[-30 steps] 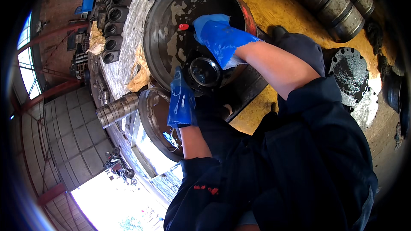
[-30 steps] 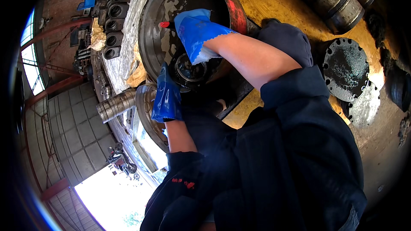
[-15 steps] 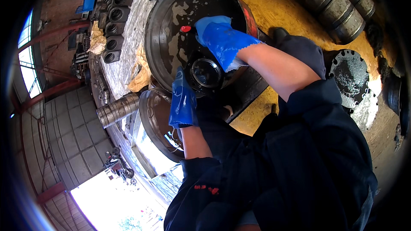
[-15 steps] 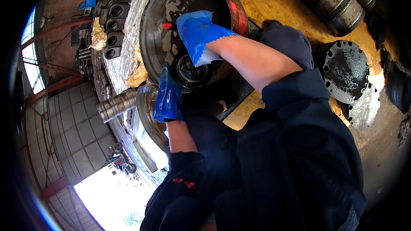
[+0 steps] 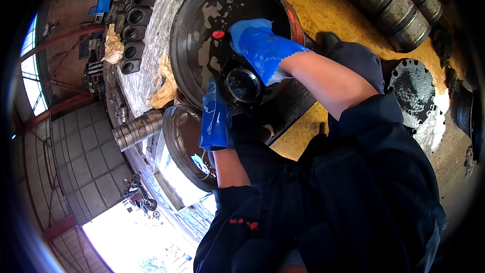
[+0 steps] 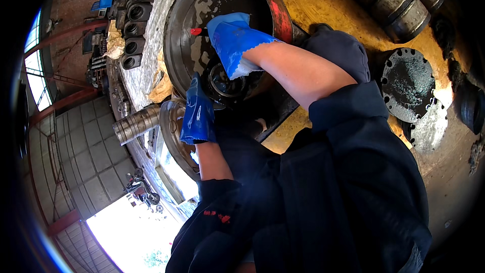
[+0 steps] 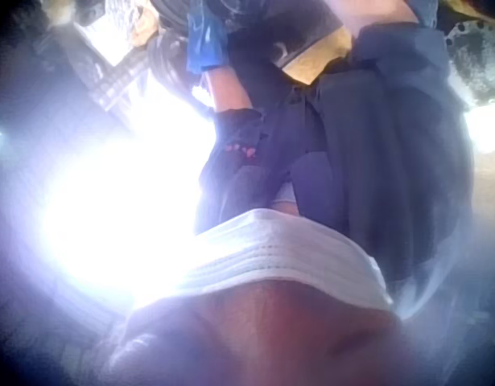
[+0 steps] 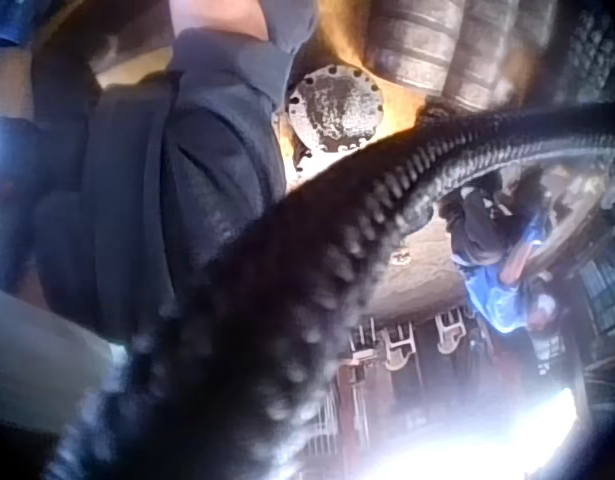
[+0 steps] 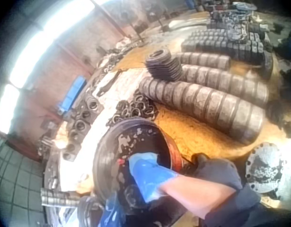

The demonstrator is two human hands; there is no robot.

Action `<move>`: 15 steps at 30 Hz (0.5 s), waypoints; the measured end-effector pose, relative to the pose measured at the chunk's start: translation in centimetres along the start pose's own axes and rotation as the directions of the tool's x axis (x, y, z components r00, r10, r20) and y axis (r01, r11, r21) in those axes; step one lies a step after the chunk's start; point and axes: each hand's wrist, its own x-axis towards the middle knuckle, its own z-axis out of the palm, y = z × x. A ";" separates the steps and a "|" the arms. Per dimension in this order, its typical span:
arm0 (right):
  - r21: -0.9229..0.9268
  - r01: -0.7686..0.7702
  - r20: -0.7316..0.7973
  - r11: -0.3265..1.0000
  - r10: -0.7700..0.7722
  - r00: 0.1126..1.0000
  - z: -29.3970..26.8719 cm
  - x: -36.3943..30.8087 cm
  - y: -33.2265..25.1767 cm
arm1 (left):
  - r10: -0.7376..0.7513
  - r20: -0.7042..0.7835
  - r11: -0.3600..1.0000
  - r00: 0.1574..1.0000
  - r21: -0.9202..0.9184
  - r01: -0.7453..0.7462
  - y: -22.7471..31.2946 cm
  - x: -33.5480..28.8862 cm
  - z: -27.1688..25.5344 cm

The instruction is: The person cleans a metal part by dipping it into a large bucket of dark liquid and scrubbing the surface with a handheld brush.

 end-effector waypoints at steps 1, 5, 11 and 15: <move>0.000 0.005 0.000 1.000 -0.005 1.000 0.0 0.0 0.0 | 0.001 -0.004 1.000 1.000 0.002 -0.001 0.0 -0.1 0.0; 0.014 0.004 0.002 1.000 -0.004 1.000 -0.1 -0.3 0.1 | 0.000 -0.010 1.000 1.000 0.019 0.000 0.1 0.0 0.4; 0.014 0.006 -0.034 1.000 -0.006 0.999 0.0 -0.3 -0.1 | 0.014 -0.018 1.000 1.000 -0.002 -0.014 0.7 1.8 1.9; 0.067 0.009 -0.036 0.998 -0.007 0.999 0.1 -0.2 0.2 | -0.006 -0.019 0.998 1.000 -0.065 0.005 0.9 2.4 2.1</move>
